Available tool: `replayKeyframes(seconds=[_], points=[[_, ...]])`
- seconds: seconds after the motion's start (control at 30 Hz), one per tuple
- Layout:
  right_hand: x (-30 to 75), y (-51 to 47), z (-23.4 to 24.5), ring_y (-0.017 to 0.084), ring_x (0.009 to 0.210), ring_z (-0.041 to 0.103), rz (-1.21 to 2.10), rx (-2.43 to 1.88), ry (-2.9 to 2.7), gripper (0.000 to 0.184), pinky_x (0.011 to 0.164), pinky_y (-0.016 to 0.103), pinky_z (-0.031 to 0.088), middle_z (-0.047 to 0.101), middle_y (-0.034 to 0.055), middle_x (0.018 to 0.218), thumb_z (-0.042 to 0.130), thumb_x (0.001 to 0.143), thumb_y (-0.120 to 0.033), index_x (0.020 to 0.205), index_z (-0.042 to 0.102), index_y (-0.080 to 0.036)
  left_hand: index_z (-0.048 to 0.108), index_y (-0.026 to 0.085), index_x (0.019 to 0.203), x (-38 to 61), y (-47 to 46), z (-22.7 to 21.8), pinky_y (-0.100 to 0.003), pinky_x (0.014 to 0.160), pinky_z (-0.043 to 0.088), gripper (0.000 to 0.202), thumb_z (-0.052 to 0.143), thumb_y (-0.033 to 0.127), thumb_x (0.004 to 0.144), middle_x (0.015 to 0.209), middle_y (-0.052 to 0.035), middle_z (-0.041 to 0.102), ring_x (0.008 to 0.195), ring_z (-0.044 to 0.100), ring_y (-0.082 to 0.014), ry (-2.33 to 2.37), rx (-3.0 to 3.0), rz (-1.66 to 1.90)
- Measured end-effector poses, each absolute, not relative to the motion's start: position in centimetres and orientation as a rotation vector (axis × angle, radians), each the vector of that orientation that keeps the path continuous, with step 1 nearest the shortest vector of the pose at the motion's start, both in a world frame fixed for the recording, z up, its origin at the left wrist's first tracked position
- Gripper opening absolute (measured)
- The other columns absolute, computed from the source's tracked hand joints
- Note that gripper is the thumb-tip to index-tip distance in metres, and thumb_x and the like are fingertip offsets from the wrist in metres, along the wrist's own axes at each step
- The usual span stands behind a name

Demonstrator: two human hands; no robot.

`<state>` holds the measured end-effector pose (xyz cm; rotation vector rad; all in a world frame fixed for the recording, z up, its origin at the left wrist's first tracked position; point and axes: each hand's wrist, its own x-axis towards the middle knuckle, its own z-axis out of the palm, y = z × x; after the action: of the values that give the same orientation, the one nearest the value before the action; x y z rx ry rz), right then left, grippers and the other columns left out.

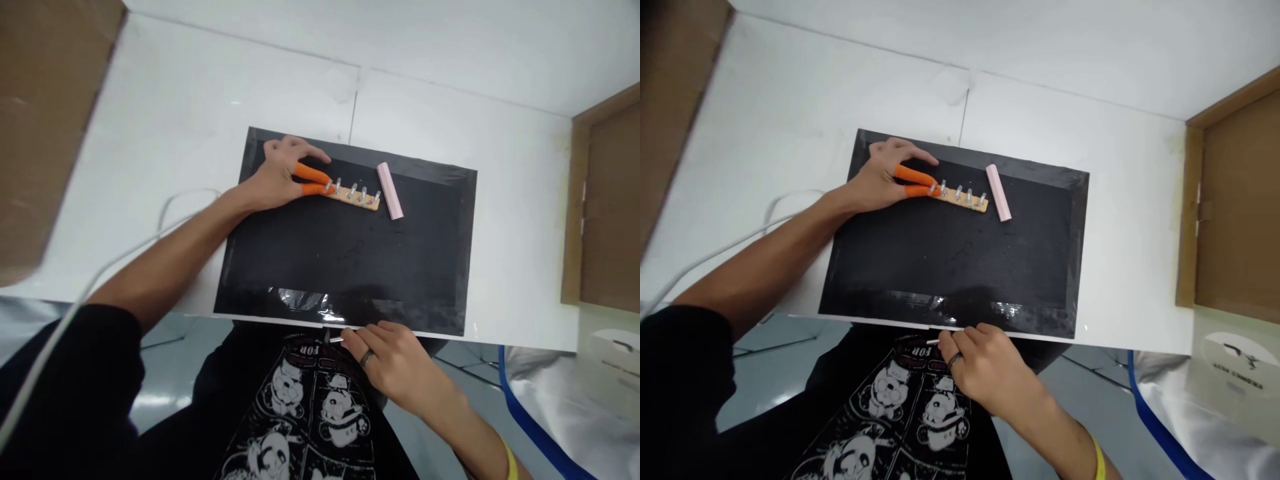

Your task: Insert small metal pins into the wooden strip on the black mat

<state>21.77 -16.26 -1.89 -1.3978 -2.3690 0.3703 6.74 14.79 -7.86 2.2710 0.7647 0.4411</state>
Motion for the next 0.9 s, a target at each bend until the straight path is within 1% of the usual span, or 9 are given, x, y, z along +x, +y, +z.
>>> replayKeyframes(seconds=[0.17,0.27,0.4,0.47,0.53,0.6,0.7,0.77,0.9], points=[[20.4,-15.7,-2.9,0.015,0.057,0.047,0.424,-1.373,-2.394,0.019,0.050,0.034,0.032,0.057,0.0008,0.067,0.051,0.091,0.002,0.097,0.067,-0.006,0.076,0.031,0.104,6.8,14.7,-8.4,-0.058,0.115,0.020,0.032,0.078,0.056,0.083,0.122,-0.0033,0.073,0.130,0.052,-0.0335,0.752,2.278,0.472],[20.3,-15.2,-3.0,0.015,0.057,0.048,0.431,-1.381,-2.359,0.020,0.050,0.035,0.033,0.057,0.0008,0.066,0.049,0.094,0.001,0.099,0.067,-0.005,0.078,0.028,0.098,6.6,14.7,-8.8,-0.059,0.114,0.019,0.031,0.077,0.056,0.084,0.123,-0.0036,0.073,0.128,0.052,-0.0332,0.707,2.318,0.496],[21.4,-14.1,-2.7,0.014,0.056,0.050,0.486,-1.519,-2.240,0.019,0.053,0.034,0.036,0.060,0.0012,0.067,0.050,0.100,-0.006,0.095,0.067,-0.011,0.079,0.028,0.098,6.5,14.8,-9.3,-0.058,0.111,0.020,0.038,0.080,0.061,0.080,0.128,-0.0047,0.071,0.128,0.051,-0.0342,0.661,2.358,0.489],[21.9,-13.8,-2.7,0.014,0.060,0.056,0.593,-1.612,-2.065,0.017,0.057,0.032,0.039,0.066,0.0026,0.073,0.052,0.101,-0.011,0.098,0.069,-0.015,0.078,0.028,0.102,6.5,14.9,-9.5,-0.058,0.111,0.021,0.043,0.082,0.062,0.077,0.131,-0.0062,0.069,0.129,0.050,-0.0354,0.678,2.352,0.503],[21.8,-13.8,-3.2,0.014,0.066,0.061,0.772,-1.647,-1.691,0.013,0.062,0.031,0.044,0.070,0.0031,0.079,0.059,0.098,-0.013,0.100,0.071,-0.019,0.077,0.029,0.105,6.4,14.9,-9.6,-0.059,0.112,0.020,0.048,0.085,0.063,0.072,0.133,-0.0070,0.068,0.130,0.049,-0.0367,0.669,2.360,0.492],[20.7,-14.3,-4.3,0.014,0.064,0.062,0.892,-1.596,-1.253,0.011,0.062,0.030,0.046,0.070,0.0012,0.075,0.065,0.094,-0.015,0.097,0.073,-0.022,0.078,0.029,0.103,6.4,14.8,-9.6,-0.060,0.112,0.018,0.052,0.089,0.063,0.066,0.134,-0.0074,0.067,0.132,0.048,-0.0381,0.636,2.388,0.478],[17.3,-15.3,-6.6,0.012,0.049,0.056,0.893,-1.483,-0.831,0.008,0.050,0.026,0.043,0.064,-0.0023,0.064,0.061,0.097,-0.023,0.094,0.068,-0.023,0.078,0.028,0.102,6.3,14.7,-9.5,-0.060,0.113,0.019,0.050,0.090,0.060,0.066,0.133,-0.0081,0.067,0.133,0.048,-0.0373,0.627,2.412,0.492],[15.0,-15.6,-7.8,0.011,0.044,0.050,0.887,-1.423,-0.689,0.016,0.045,0.024,0.039,0.059,-0.0037,0.058,0.054,0.101,-0.031,0.091,0.063,-0.022,0.076,0.028,0.104,6.2,14.7,-9.5,-0.058,0.112,0.022,0.046,0.088,0.057,0.070,0.131,-0.0082,0.068,0.132,0.051,-0.0355,0.647,2.402,0.523],[13.0,-15.2,-8.6,0.011,0.046,0.046,0.928,-1.292,-0.520,0.025,0.048,0.025,0.038,0.051,-0.0039,0.055,0.054,0.100,-0.039,0.083,0.061,-0.021,0.073,0.031,0.113,6.1,14.8,-9.5,-0.058,0.110,0.025,0.048,0.086,0.056,0.074,0.127,-0.0087,0.070,0.129,0.055,-0.0345,0.658,2.389,0.572]])
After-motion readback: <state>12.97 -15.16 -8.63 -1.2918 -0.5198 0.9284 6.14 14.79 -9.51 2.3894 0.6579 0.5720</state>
